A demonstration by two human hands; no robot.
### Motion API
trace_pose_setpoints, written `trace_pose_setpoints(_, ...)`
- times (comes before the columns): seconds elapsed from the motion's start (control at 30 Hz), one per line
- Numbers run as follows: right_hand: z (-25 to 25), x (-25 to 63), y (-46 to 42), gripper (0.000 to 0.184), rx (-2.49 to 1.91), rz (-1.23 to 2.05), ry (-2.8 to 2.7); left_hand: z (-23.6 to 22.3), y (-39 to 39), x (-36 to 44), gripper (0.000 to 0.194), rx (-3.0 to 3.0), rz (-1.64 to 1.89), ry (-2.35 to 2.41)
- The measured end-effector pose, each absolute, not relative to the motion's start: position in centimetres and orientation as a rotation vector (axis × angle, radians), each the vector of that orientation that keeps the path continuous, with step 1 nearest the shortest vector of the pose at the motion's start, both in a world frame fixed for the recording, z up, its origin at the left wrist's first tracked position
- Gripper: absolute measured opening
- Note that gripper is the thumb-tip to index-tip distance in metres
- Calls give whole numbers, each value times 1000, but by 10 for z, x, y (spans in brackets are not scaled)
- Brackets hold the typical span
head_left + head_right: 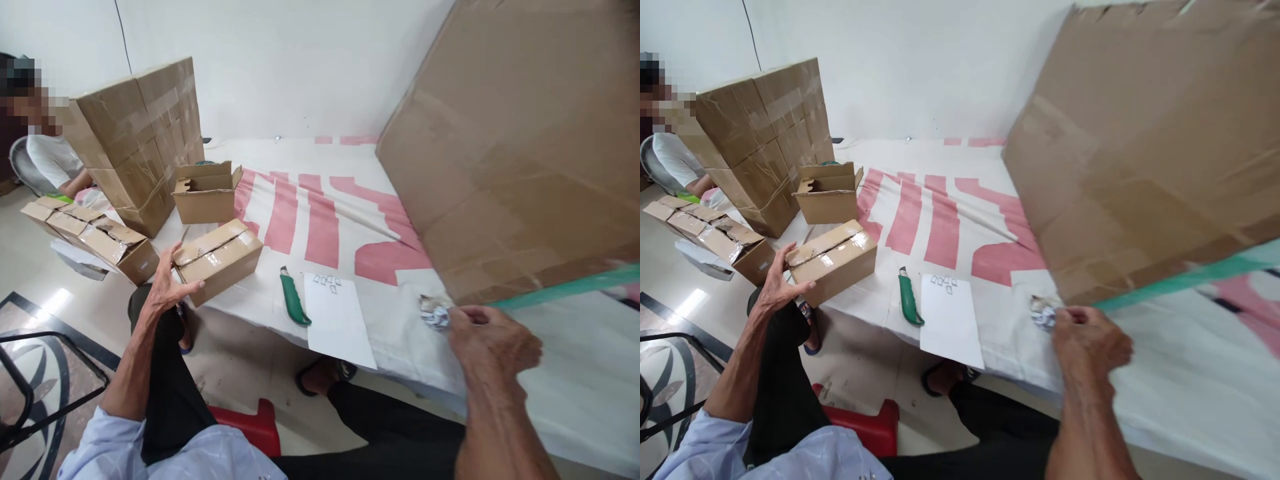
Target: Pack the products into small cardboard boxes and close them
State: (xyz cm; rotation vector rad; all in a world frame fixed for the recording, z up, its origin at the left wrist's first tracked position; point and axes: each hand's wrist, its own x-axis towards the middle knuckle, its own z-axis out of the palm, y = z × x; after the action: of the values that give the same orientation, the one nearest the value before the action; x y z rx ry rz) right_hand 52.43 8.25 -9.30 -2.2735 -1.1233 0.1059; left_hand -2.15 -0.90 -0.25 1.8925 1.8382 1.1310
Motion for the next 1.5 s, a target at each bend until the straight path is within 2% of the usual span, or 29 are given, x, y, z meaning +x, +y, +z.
trace_pose_setpoints(0.23,-94,523,77,22,-2280,152,-1216,12,-13,-22,76,2070,1063,1613)
trace_pose_setpoints(0.37,-98,523,72,33,-2196,111,-1205,15,-13,-27,70,2104,1031,1481)
trace_pose_setpoints(0.53,-95,522,69,36,-2319,85,-1111,14,-15,-31,74,2108,990,1393)
trace_pose_setpoints(0.73,-94,515,67,37,-2108,13,-1243,13,-27,-28,76,2226,959,1394)
trace_pose_setpoints(0.93,-94,482,71,28,-1934,-127,-1209,11,-49,-22,99,2394,897,1382)
trace_pose_setpoints(1.07,-81,436,55,24,-1680,-36,-1298,4,-71,-13,108,2486,855,1443)
trace_pose_setpoints(1.27,-45,370,12,31,-1265,307,-1679,-19,-99,2,99,2699,889,1447)
trace_pose_setpoints(1.5,-26,351,-14,31,-954,502,-1978,-46,-114,3,87,2793,992,1388)
